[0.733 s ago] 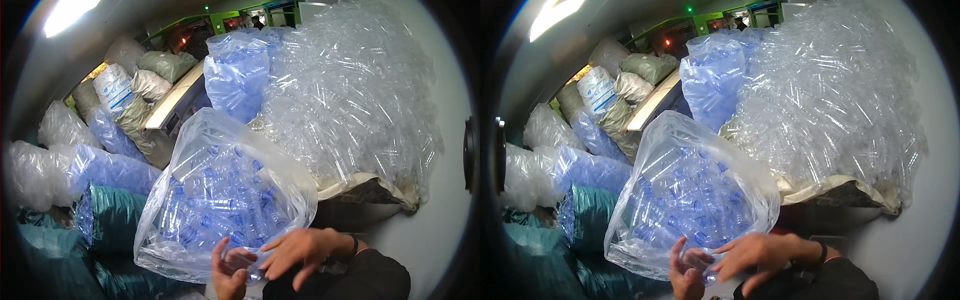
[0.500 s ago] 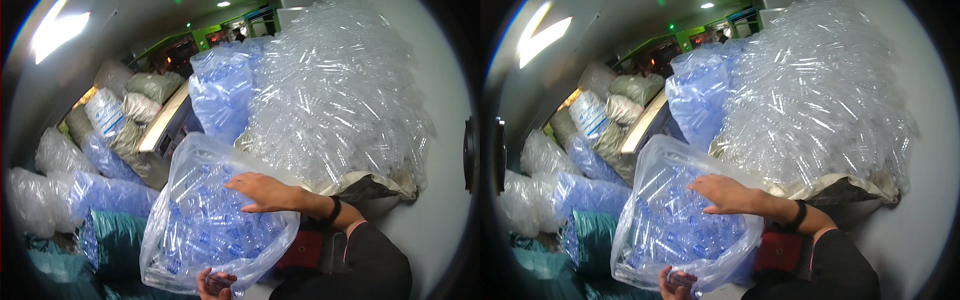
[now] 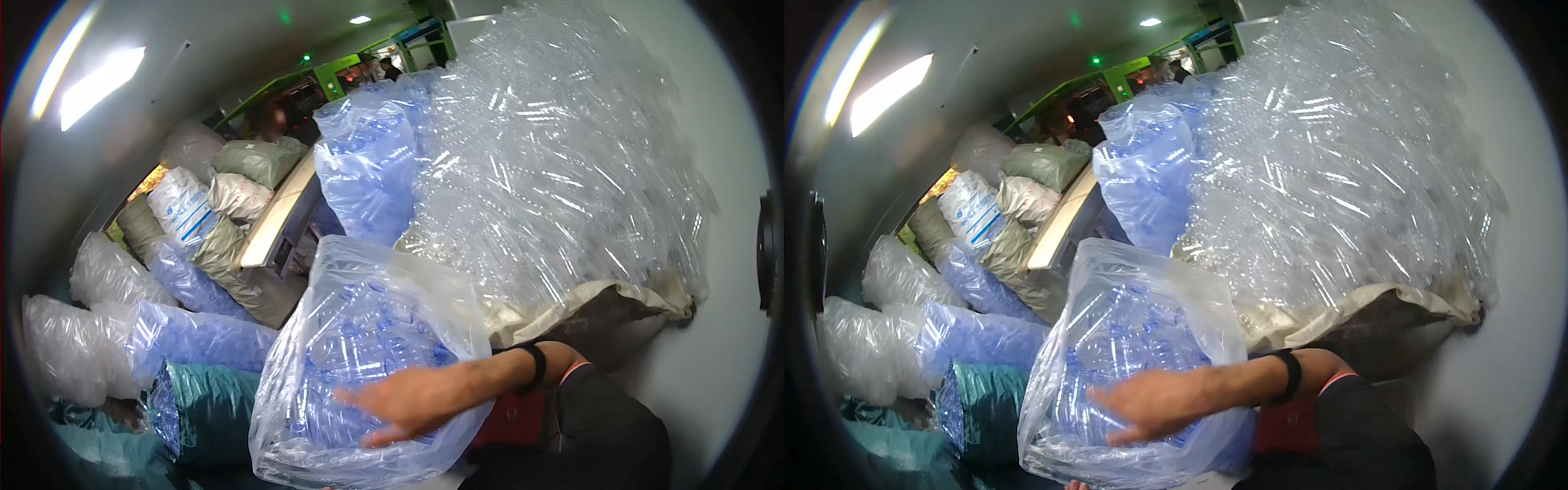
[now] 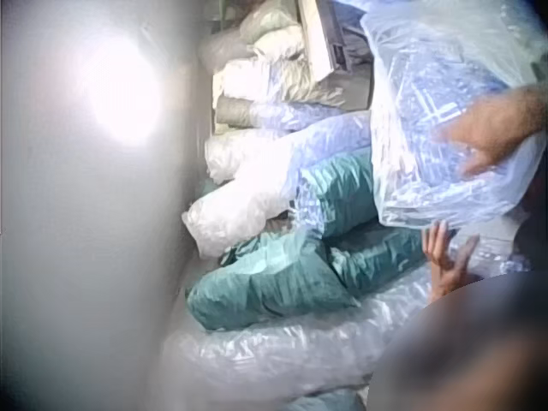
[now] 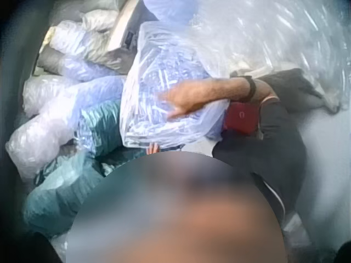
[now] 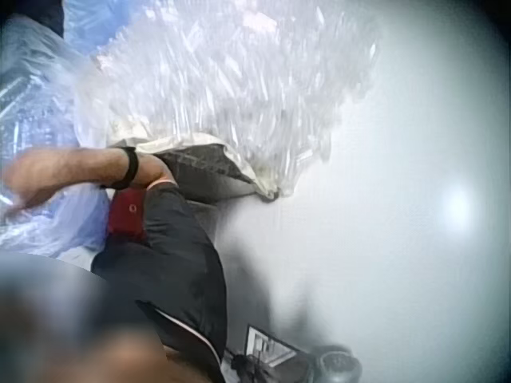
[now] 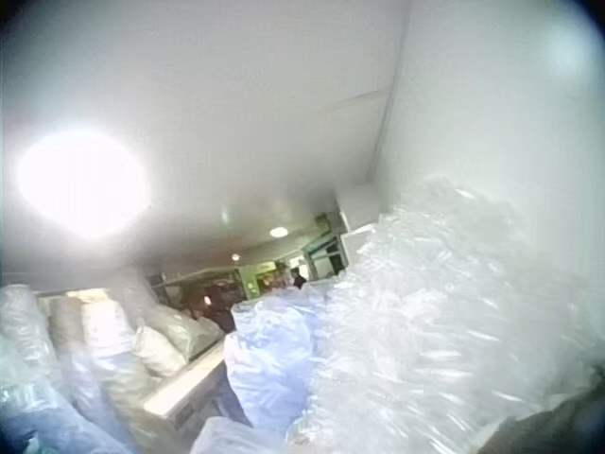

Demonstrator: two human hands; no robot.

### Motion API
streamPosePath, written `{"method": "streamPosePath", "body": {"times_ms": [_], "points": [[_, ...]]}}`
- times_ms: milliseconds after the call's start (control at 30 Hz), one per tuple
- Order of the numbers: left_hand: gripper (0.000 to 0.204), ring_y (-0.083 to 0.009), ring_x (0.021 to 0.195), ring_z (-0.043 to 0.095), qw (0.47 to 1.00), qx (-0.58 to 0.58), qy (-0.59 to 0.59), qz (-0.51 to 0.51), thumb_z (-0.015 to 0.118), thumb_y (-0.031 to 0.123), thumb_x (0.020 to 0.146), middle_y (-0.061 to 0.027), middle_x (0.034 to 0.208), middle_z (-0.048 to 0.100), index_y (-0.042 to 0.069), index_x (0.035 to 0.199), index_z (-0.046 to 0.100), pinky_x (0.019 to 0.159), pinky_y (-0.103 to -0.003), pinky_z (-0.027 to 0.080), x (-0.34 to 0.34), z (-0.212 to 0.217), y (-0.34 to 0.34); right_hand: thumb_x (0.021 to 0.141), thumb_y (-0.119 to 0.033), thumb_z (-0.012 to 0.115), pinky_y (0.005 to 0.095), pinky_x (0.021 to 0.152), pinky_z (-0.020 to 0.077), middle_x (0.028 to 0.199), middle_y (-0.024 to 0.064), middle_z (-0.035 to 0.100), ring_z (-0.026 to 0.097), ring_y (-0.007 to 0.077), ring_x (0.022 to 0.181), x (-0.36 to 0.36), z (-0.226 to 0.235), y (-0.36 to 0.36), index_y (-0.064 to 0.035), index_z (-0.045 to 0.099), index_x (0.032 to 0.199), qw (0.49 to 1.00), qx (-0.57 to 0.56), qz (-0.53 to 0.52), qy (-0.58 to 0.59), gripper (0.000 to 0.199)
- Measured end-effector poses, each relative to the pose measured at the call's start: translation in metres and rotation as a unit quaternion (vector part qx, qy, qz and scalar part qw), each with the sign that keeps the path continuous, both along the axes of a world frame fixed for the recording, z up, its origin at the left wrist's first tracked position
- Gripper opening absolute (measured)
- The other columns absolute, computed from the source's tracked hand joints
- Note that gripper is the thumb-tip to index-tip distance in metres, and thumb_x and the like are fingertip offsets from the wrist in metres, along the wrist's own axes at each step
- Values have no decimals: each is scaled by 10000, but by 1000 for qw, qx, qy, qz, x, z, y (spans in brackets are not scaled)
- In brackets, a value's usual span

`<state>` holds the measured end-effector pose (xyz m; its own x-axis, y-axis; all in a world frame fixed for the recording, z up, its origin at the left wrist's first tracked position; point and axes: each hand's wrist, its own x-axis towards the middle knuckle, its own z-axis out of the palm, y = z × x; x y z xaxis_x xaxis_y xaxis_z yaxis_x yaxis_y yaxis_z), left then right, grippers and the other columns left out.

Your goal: The person repeatedly picks up clear plastic water bottles from a large transparent bag and places them into a machine hopper. The person also handles the bag and occasionally adjusts the bottles before feeding them into the machine.

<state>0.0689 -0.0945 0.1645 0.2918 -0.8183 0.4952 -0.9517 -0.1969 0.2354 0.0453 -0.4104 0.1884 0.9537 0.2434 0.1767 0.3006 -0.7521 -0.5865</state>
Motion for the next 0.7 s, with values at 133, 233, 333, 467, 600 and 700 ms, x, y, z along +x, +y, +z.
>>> {"method": "streamPosePath", "body": {"times_ms": [133, 233, 333, 467, 600, 700], "points": [[667, -453, 1472, 262, 970, 231, -77, -18, 886, 400, 635, -201, 1591, 307, 280, 1258, 678, 1195, -655, 232, -9, 21, 9, 1038, -333, 550, 516, 897, 493, 1099, 341, 652, 622, 494, 1029, -26, -10, 55, 49, 550, 1302, 975, 35, 168, 140, 465], [718, -440, 1451, 318, 949, 301, -90, -13, 886, 356, 674, -178, 1593, 318, 279, 1331, 605, 1178, -658, 268, -10, 10, 18, 1067, -435, 472, 518, 948, 478, 1194, 352, 638, 618, 490, 1102, -23, -18, 70, 64, 526, 1343, 928, 115, 272, 226, 572], [633, -458, 1415, 370, 990, 130, 19, -43, 873, 292, 721, -202, 1575, 340, 251, 1291, 602, 1143, -650, 337, -6, -2, 37, 1069, -491, 470, 464, 943, 497, 1269, 265, 654, 649, 392, 1111, -33, -29, 79, 51, 512, 1399, 817, 430, 214, 319, 636], [668, -408, 1263, 547, 983, -126, -12, 130, 741, 273, 902, -247, 1437, 478, 119, 1457, 402, 960, -547, 525, -26, -37, 71, 1088, -465, 395, 396, 934, 562, 1434, 211, 551, 646, 296, 1132, -42, -49, 88, -53, 129, 1626, 775, 529, 211, 274, 728], [941, -391, 1266, 534, 869, -243, 5, 432, 790, 444, 834, -244, 1459, 441, 111, 1539, 263, 881, -477, 557, -47, -118, 108, 1098, -419, 398, 342, 953, 540, 1458, 134, 552, 632, 212, 1157, -28, -71, 104, -91, 309, 1600, 811, 372, 325, 315, 606], [1061, -413, 1305, 475, 770, -264, 18, 581, 851, 513, 748, -261, 1485, 386, 86, 1530, 276, 911, -483, 529, -84, -173, 141, 1091, -378, 446, 345, 1019, 479, 1336, 118, 643, 647, 196, 1170, -22, -89, 123, -87, 416, 1553, 794, 274, 406, 360, 547]]}}
